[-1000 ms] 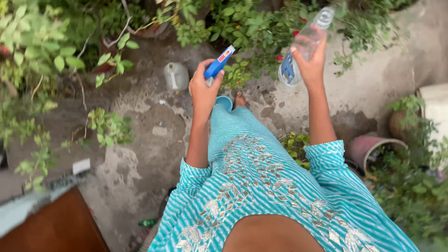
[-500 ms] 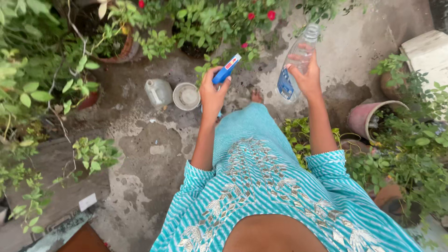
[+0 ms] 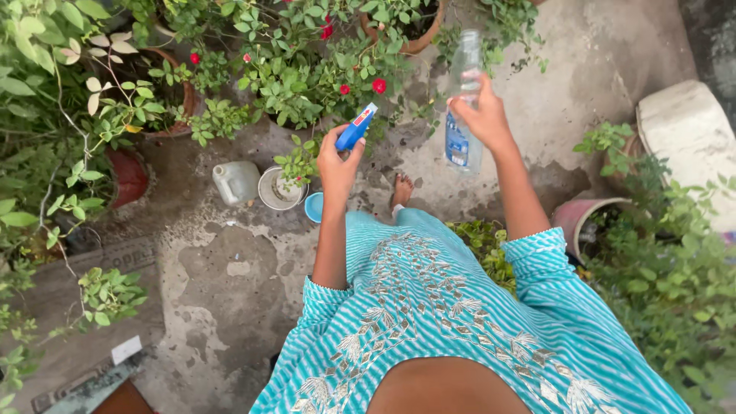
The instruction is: The person attaches a spray nozzle onto a bottle, waters potted plants using a plastic mug, and fills the mug with water from a bucket.
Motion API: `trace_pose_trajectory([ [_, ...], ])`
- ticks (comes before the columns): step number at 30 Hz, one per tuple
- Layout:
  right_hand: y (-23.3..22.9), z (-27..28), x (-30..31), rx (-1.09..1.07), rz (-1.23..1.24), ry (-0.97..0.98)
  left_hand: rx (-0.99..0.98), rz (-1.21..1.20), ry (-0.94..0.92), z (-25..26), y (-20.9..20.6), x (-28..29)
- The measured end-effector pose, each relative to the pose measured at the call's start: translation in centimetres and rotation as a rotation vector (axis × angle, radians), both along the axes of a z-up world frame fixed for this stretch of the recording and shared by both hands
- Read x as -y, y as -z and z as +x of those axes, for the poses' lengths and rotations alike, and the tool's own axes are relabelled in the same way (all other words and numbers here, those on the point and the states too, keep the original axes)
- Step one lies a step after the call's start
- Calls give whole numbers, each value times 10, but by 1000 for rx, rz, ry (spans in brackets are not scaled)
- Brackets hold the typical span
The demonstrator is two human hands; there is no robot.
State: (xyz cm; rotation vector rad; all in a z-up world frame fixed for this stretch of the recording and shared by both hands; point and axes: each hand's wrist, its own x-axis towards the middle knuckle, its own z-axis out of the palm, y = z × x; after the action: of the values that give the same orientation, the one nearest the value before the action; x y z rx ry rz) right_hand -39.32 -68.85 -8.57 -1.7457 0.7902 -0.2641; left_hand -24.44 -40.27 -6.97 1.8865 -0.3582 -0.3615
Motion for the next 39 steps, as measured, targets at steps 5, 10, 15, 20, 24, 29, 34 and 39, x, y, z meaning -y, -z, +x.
trace_pose_trajectory([
  [5,7,36,71,-21,73,-38,9,22,-31,5,7,13],
  [10,21,81,117,107,305,-16,-33,-17,-64,36,17,27],
  [15,54,114,152,-52,468,47,-160,48,-70,81,26,59],
  [20,82,136,169,-149,597,100,-112,42,-15,126,28,84],
  [24,79,160,168,-226,750,145,-104,43,5,148,24,93],
  [29,97,172,179,-206,933,137,-102,66,-17,156,24,105],
  [34,116,171,195,-169,1032,23,-63,90,-35,152,21,113],
  [39,91,188,192,-227,1060,73,-83,97,-63,150,17,122],
])
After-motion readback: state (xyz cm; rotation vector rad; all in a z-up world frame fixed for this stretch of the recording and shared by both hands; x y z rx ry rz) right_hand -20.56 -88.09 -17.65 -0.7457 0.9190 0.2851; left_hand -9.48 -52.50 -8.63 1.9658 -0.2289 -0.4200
